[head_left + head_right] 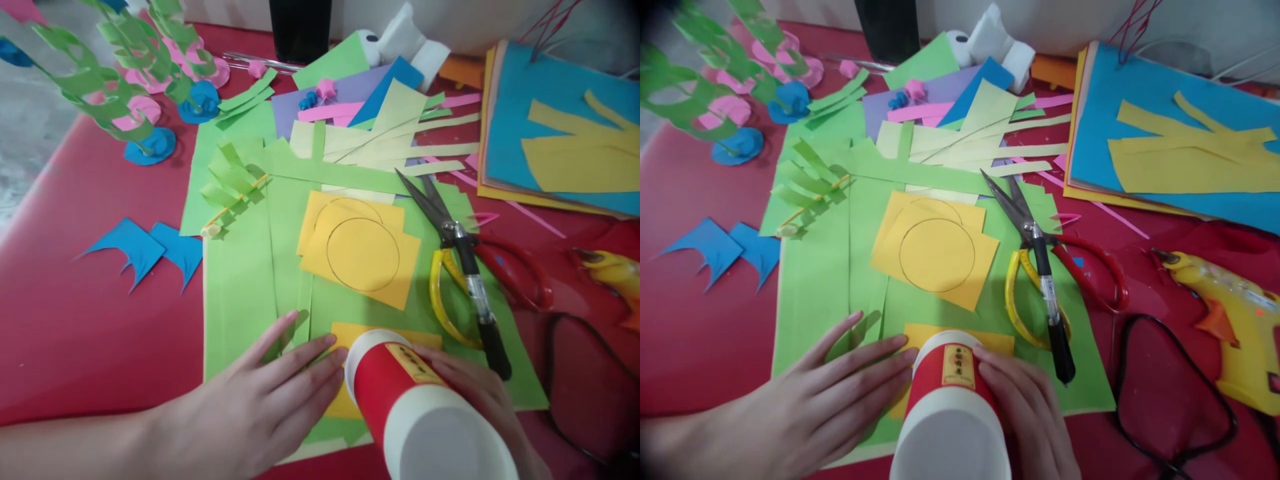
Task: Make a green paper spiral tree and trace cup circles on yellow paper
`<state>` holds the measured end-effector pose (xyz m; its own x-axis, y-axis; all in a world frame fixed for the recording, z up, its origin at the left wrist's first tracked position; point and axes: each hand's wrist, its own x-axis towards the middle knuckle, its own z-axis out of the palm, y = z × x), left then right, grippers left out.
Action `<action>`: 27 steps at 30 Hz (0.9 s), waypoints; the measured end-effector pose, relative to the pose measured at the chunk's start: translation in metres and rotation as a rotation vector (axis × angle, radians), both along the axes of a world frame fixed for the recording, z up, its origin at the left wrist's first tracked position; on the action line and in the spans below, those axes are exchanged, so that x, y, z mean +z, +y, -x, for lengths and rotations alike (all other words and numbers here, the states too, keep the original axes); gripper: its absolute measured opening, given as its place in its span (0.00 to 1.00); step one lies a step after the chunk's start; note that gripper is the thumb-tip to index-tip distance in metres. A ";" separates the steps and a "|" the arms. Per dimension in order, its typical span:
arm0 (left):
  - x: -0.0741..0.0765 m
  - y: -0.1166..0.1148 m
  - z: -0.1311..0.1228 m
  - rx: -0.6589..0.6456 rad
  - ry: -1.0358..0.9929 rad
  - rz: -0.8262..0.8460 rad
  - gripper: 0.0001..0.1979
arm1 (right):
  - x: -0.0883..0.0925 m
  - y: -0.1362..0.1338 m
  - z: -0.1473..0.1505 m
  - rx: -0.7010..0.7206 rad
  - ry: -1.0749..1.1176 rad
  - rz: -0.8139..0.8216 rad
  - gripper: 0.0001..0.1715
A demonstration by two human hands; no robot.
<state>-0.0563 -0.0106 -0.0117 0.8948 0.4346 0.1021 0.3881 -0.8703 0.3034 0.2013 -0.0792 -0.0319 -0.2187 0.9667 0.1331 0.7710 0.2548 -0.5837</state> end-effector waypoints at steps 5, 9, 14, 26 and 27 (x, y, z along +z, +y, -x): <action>0.001 0.004 -0.001 -0.054 -0.001 -0.007 0.16 | 0.009 0.000 0.015 -0.096 0.284 0.083 0.35; 0.001 0.005 0.000 -0.071 0.030 -0.004 0.16 | 0.007 0.003 0.015 -0.123 0.412 0.142 0.35; -0.001 0.002 0.000 -0.054 0.041 -0.001 0.16 | 0.012 0.008 0.016 -0.115 0.317 0.155 0.37; -0.003 0.000 0.000 -0.046 0.042 -0.061 0.16 | 0.017 0.011 0.011 0.030 0.119 -0.042 0.32; -0.003 0.000 -0.001 -0.045 0.043 -0.063 0.16 | 0.017 0.011 0.010 0.035 0.115 -0.039 0.32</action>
<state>-0.0555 -0.0104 -0.0145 0.9173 0.3880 0.0892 0.3598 -0.9039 0.2314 0.1914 -0.0678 -0.0145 -0.2334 0.9523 0.1967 0.6899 0.3047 -0.6567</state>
